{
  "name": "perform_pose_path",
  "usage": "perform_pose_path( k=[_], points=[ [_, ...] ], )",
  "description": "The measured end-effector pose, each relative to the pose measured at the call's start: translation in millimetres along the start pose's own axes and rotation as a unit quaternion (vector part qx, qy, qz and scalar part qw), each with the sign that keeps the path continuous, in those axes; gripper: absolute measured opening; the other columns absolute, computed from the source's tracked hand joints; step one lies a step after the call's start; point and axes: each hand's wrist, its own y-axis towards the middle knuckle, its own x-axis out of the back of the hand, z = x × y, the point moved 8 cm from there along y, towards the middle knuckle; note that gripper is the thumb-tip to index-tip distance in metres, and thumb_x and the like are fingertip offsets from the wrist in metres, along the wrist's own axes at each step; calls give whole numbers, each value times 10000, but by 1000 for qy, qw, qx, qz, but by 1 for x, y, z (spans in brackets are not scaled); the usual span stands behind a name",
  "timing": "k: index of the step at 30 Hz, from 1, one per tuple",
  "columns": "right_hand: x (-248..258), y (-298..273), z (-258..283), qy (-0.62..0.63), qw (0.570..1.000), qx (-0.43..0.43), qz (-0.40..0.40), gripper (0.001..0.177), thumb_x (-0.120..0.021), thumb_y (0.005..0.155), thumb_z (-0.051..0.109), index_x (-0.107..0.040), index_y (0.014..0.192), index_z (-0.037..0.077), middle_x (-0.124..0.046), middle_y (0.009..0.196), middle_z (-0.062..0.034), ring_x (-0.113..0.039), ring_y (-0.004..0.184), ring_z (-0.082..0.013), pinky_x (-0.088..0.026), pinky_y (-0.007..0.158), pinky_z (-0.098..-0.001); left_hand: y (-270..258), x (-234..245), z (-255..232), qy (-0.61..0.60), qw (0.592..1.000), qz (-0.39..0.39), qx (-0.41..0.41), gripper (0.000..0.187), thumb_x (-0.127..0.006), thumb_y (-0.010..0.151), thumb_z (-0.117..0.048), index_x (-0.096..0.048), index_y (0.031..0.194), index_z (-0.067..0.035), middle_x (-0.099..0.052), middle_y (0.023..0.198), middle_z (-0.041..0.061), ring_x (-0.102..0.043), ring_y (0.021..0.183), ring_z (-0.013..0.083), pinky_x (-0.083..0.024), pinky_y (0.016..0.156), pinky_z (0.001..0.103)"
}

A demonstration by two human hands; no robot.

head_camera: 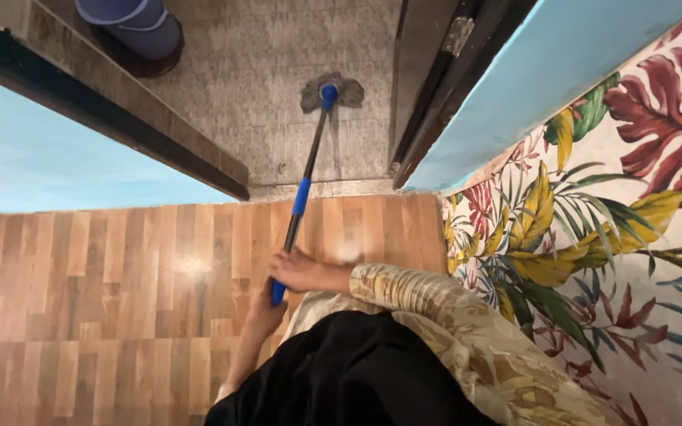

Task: The person mops the floor in a bathroom using a blue-handled mop, moving the mop head across the tiles near a toilet and a bucket.

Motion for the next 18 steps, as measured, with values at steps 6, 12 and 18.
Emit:
perform_pose_path(
  k=[6,12,18],
  points=[
    [12,-19,-19,-67,992,-25,-108,356,-767,668,248,-662,971,93,-652,1123,-165,-608,1121,-342,-524,742,-500,13,-24,-21,82,996,-13,21,862,-677,820,-227,-279,1572,-85,-685,1041,343,-681,990,506,-543,825,553],
    [39,10,92,121,980,153,36,258,-778,770,357,-666,867,146,-698,835,-105,-702,819,-352,-527,667,-531,-127,69,-28,86,993,39,63,752,-660,861,-294,-363,1545,-194,-721,1060,293,-694,1036,467,-560,806,526],
    [72,-3,207,198,951,226,70,296,-772,688,388,-676,874,178,-707,790,-78,-697,769,-344,-528,669,-521,-216,93,-12,77,991,38,99,775,-680,854,-296,-356,1551,-193,-714,1050,313,-703,1029,472,-561,801,517]
  ],
)
